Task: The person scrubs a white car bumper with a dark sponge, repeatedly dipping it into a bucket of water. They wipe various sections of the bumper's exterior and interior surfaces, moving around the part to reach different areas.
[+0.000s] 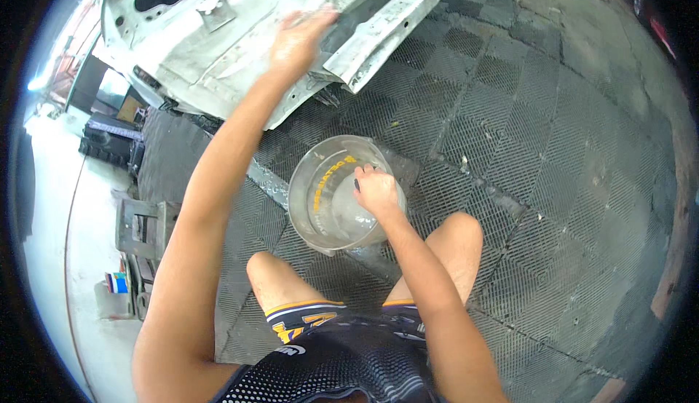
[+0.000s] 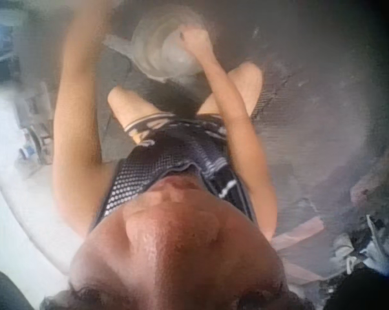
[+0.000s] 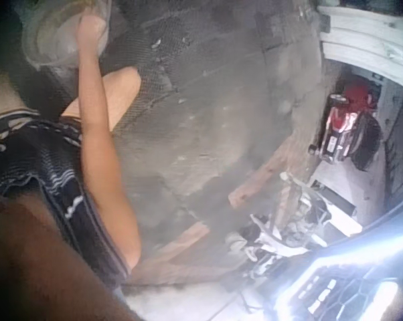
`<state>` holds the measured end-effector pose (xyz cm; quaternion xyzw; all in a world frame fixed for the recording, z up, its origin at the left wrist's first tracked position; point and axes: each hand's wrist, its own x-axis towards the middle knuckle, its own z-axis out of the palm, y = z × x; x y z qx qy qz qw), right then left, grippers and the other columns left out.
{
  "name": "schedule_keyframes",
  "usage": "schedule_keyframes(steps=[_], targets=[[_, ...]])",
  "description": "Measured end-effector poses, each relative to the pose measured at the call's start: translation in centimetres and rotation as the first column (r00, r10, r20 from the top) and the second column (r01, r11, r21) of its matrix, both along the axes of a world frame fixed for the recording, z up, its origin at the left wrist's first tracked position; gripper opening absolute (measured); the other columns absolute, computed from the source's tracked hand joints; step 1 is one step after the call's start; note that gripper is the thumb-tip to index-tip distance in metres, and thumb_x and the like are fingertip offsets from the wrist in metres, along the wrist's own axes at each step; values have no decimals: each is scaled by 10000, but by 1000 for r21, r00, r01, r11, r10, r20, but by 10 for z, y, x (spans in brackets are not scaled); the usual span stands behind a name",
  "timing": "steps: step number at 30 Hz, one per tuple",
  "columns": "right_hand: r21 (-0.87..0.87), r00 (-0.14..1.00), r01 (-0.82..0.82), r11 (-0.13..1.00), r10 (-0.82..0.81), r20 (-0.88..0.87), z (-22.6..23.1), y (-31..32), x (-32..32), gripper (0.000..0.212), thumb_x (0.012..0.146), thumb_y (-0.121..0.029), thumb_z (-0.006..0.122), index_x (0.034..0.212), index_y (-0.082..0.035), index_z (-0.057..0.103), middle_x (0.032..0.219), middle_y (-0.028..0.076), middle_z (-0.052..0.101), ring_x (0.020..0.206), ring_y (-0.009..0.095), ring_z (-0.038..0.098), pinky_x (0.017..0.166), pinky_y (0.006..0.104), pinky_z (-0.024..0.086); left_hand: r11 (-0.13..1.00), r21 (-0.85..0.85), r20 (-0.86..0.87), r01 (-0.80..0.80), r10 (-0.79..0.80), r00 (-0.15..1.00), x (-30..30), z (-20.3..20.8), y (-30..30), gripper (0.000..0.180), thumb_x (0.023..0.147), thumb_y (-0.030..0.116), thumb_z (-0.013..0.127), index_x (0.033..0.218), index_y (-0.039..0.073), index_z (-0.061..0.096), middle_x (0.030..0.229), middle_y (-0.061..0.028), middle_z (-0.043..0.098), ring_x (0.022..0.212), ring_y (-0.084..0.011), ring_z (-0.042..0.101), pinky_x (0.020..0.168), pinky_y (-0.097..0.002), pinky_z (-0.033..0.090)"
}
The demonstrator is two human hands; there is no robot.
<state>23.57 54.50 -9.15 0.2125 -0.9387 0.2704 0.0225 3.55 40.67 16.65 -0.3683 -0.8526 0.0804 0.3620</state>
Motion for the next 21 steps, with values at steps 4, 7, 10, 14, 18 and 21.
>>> schedule_keyframes(steps=[4,7,10,14,18,21], targets=[[53,996,48,997,-44,-79,-20,25,-18,383,785,-282,810,1056,-75,637,1075,143,694,970,332,720,808,459,599,991,39,375,-126,103,921,61,-63,43,476,838,-5,612,1293,128,651,1366,-138,677,1104,-375,679,960,-511,543],[50,997,16,999,-12,-72,-14,11,-15,398,770,-287,819,1054,-78,634,1086,143,693,975,333,718,813,465,597,997,4,465,-78,68,883,132,-174,-57,457,881,34,578,1330,94,638,1370,-150,668,1229,-337,666,964,-488,559],[152,999,-6,988,11,-32,0,8,-13,406,774,-272,805,1101,-83,656,1125,134,692,1015,325,713,835,465,603,947,-140,793,-288,282,541,212,-228,-137,477,883,43,602,1352,122,645,1281,-140,710,1044,-369,729,877,-488,605],[335,996,-80,939,90,-15,-14,4,-13,399,751,-317,800,1069,-98,700,1069,134,711,963,325,732,814,463,606,892,212,757,-400,109,644,255,-256,-169,360,921,75,587,1257,118,710,1150,-142,748,1074,-346,712,944,-489,540],[469,908,-308,828,109,405,-25,-5,-42,346,758,-328,783,1026,-111,782,1021,144,773,918,305,759,782,449,604,765,238,787,-599,209,580,256,-275,-132,311,936,99,587,1207,102,738,1083,-131,762,1050,-314,695,931,-444,468],[407,610,-505,761,-19,792,-71,-34,-93,403,763,-354,781,1060,-83,810,1047,112,800,923,293,764,779,443,594,767,348,702,-540,169,692,257,-299,-132,293,908,103,603,1164,77,745,1067,-111,769,988,-272,696,899,-412,453]])
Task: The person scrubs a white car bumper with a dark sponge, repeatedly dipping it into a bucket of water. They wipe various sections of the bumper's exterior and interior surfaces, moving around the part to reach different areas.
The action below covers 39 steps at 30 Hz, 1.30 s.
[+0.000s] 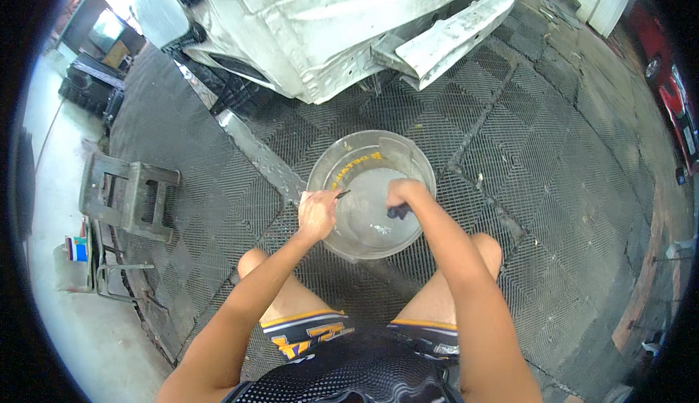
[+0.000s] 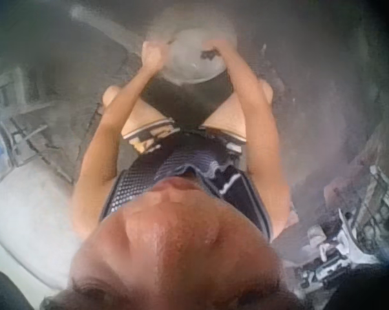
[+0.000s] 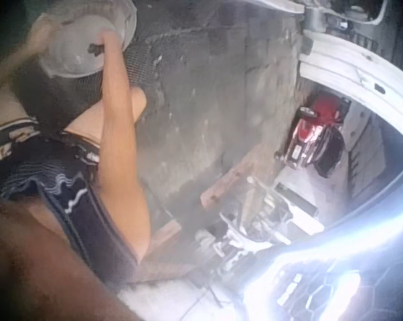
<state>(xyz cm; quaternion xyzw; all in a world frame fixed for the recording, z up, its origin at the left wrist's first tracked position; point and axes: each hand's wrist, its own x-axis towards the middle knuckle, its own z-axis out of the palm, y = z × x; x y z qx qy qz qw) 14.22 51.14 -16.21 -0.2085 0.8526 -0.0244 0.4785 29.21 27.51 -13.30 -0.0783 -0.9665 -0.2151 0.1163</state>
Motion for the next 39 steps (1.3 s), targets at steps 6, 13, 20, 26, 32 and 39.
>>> schedule_keyframes(steps=[6,13,20,26,32,39], targets=[[-227,563,695,682,-713,-418,-135,-110,33,455,843,-335,772,1232,-104,724,1421,86,637,1298,284,597,966,520,544,998,-4,33,-63,63,997,20,6,-19,363,831,74,633,1180,71,731,1013,-108,760,969,-258,695,910,-411,454],[-42,878,463,886,-464,-114,-218,-128,41,528,927,-364,657,1419,-173,660,1549,93,563,1369,346,575,1055,544,497,998,-29,14,-56,57,998,13,1,-21,373,873,98,619,1235,50,691,930,-109,738,911,-272,695,896,-415,459],[-259,381,924,283,-595,708,-29,-47,-9,326,953,-450,705,984,-127,738,856,6,716,678,177,678,642,371,589,997,-15,31,-71,71,997,-2,13,-2,342,967,164,619,1294,84,678,888,-146,734,868,-306,694,883,-439,454],[-506,377,822,-262,-416,828,84,-32,55,278,957,-137,726,1212,-73,636,1053,91,721,964,224,756,581,306,591,867,411,163,-284,237,958,-22,7,14,307,998,182,625,1271,58,689,955,-120,747,935,-281,712,915,-424,503],[-890,699,367,273,-711,70,123,-99,75,445,835,-484,818,1035,-90,772,902,137,768,828,269,746,807,395,585,-492,747,348,-448,-285,893,-35,14,82,351,1082,401,541,1354,182,584,1234,1,670,987,-157,676,899,-420,582],[-963,130,-74,259,-955,-267,124,-41,33,335,906,-435,732,914,-100,728,924,143,729,832,396,711,715,500,556,89,977,200,-193,-71,977,-94,157,28,275,1075,139,542,1309,28,635,1216,-77,693,1053,-213,698,915,-398,606]])
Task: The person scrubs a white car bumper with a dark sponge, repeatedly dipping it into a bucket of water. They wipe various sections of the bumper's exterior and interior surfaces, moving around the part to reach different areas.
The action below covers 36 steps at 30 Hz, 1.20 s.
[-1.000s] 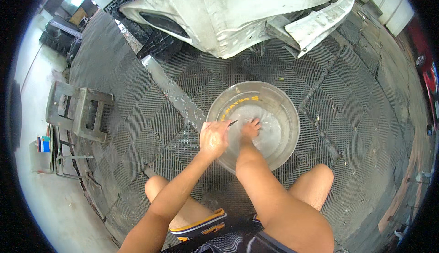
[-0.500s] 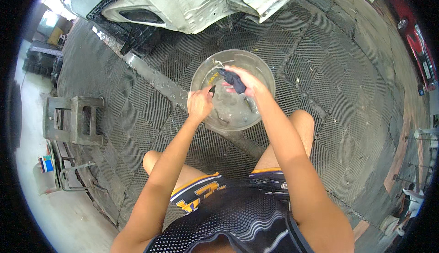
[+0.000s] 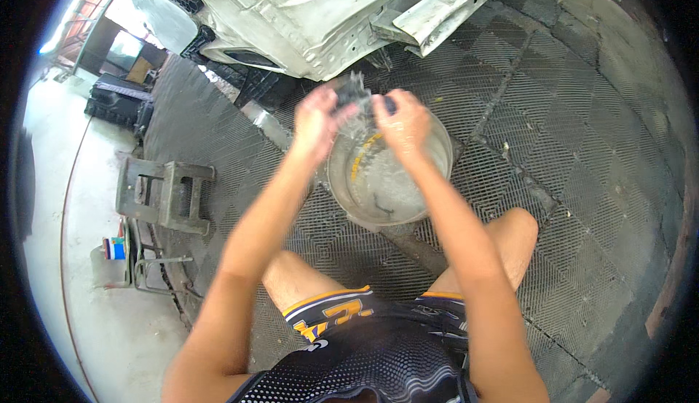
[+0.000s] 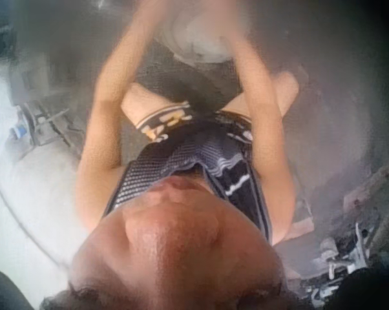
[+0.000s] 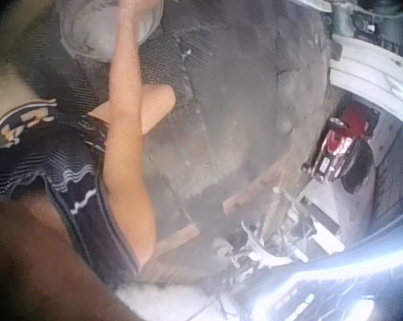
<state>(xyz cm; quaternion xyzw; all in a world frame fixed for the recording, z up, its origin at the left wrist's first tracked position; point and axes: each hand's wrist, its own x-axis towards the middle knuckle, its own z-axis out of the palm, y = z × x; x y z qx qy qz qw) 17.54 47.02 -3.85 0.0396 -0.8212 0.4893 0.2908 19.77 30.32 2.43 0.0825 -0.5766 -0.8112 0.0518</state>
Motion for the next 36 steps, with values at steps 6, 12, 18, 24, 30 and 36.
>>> schedule_keyframes(steps=[6,12,18,24,30,36], targets=[[303,981,191,934,-190,-32,-61,86,-30,308,887,-394,773,920,-97,701,909,88,676,816,342,701,714,458,556,-252,-454,-383,-855,-811,442,-52,216,-88,631,826,-96,602,1421,110,624,1456,-97,636,1388,-259,576,1186,-417,440],[497,968,157,854,-231,92,-63,67,-28,332,887,-416,742,960,-103,656,972,117,662,816,342,713,655,474,598,-698,-421,44,-580,-654,755,-46,150,-146,740,906,12,500,1624,116,354,1710,-37,325,1576,-192,299,1327,-439,161],[494,965,170,853,-246,94,-66,80,-27,350,878,-412,750,973,-91,649,992,124,660,822,344,719,652,460,608,-680,-378,229,-629,-727,648,-43,165,-145,685,910,38,529,1586,73,421,1691,-76,361,1569,-209,322,1317,-452,179],[553,956,111,826,-241,168,-61,79,-30,390,863,-428,756,1007,-79,657,1015,141,660,865,357,720,663,471,612,-668,-330,-115,-667,-673,731,-45,145,-131,683,895,19,559,1565,118,469,1628,-58,469,1521,-237,416,1291,-466,255],[577,972,96,811,-200,119,-63,72,-27,418,839,-421,784,1036,-78,650,999,143,659,839,370,725,678,480,610,-700,-395,187,-595,-695,694,-26,75,-150,562,915,77,516,1475,44,552,1610,-78,491,1523,-199,409,1317,-490,169],[600,961,53,798,-204,187,-61,84,-31,397,836,-390,800,1019,-74,646,1009,147,660,852,356,727,671,460,616,-658,-265,-194,-705,-680,707,-44,145,-141,656,911,39,536,1561,102,466,1677,-49,394,1576,-191,306,1312,-507,151]])
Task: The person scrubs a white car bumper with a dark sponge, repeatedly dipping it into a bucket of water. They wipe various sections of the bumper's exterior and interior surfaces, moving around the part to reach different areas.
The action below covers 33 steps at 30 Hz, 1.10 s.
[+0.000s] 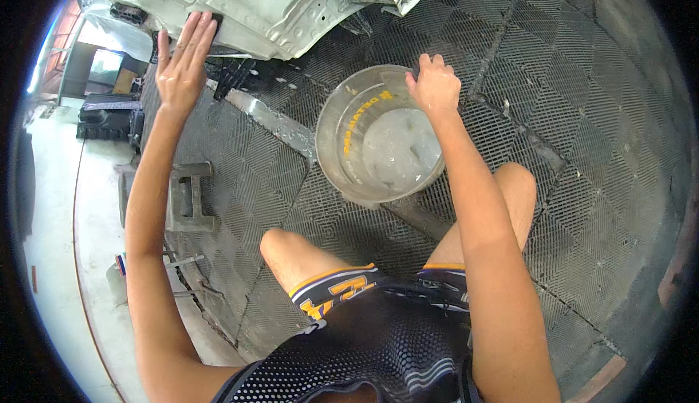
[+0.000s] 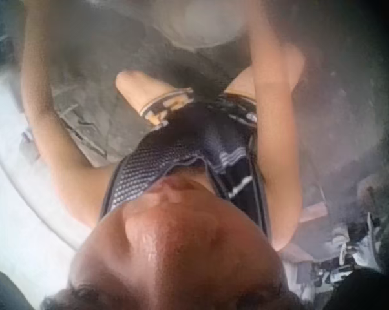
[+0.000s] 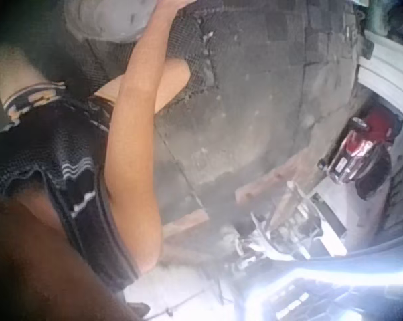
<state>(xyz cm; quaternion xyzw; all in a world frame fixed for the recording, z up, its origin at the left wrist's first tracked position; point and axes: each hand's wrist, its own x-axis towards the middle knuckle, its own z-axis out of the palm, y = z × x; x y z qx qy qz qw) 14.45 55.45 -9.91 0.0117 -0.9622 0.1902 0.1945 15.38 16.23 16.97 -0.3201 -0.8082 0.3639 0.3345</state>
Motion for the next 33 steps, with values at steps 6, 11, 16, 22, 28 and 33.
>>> schedule_keyframes(steps=[6,11,16,22,28,33], targets=[[47,1000,-19,999,19,-10,2,-13,-3,374,838,-367,797,1031,-83,648,1026,137,657,870,347,727,684,465,615,993,-53,335,106,-82,938,7,-92,14,576,910,100,541,1481,27,537,1608,-126,474,1545,-265,365,1302,-515,214],[24,999,-44,999,43,26,-3,-1,-9,354,830,-334,795,1059,-104,654,1026,150,663,882,362,724,714,488,608,872,488,468,-28,-234,852,52,-163,42,553,805,-48,611,1343,70,652,1379,-140,676,1268,-317,657,1117,-487,501],[31,998,-60,998,59,36,0,-7,-5,295,826,-283,784,1034,-98,686,1044,146,687,920,355,725,771,479,609,312,661,749,-683,-208,629,138,-278,112,270,1034,149,542,1233,63,704,1124,-257,725,1015,-450,707,874,-489,579],[4,993,-26,1000,26,117,9,-5,21,308,828,-288,770,1050,-88,696,1045,151,711,933,366,730,781,488,603,378,580,796,-722,-73,602,167,-295,132,285,1023,194,534,1265,152,679,1021,-217,748,898,-431,728,766,-560,571],[33,980,17,999,-23,200,7,2,106,403,829,-305,758,1145,-73,668,1050,152,705,904,378,730,751,513,603,482,627,734,-611,-104,671,148,-300,72,292,996,178,550,1244,132,696,1047,-190,757,878,-407,738,773,-542,587],[68,991,-93,993,86,101,40,-5,145,411,776,-196,809,1148,-105,658,1136,117,603,1063,348,636,796,485,599,532,660,710,-531,-209,673,147,-296,60,297,978,178,562,1235,137,705,1056,-156,767,865,-378,744,751,-514,599]])
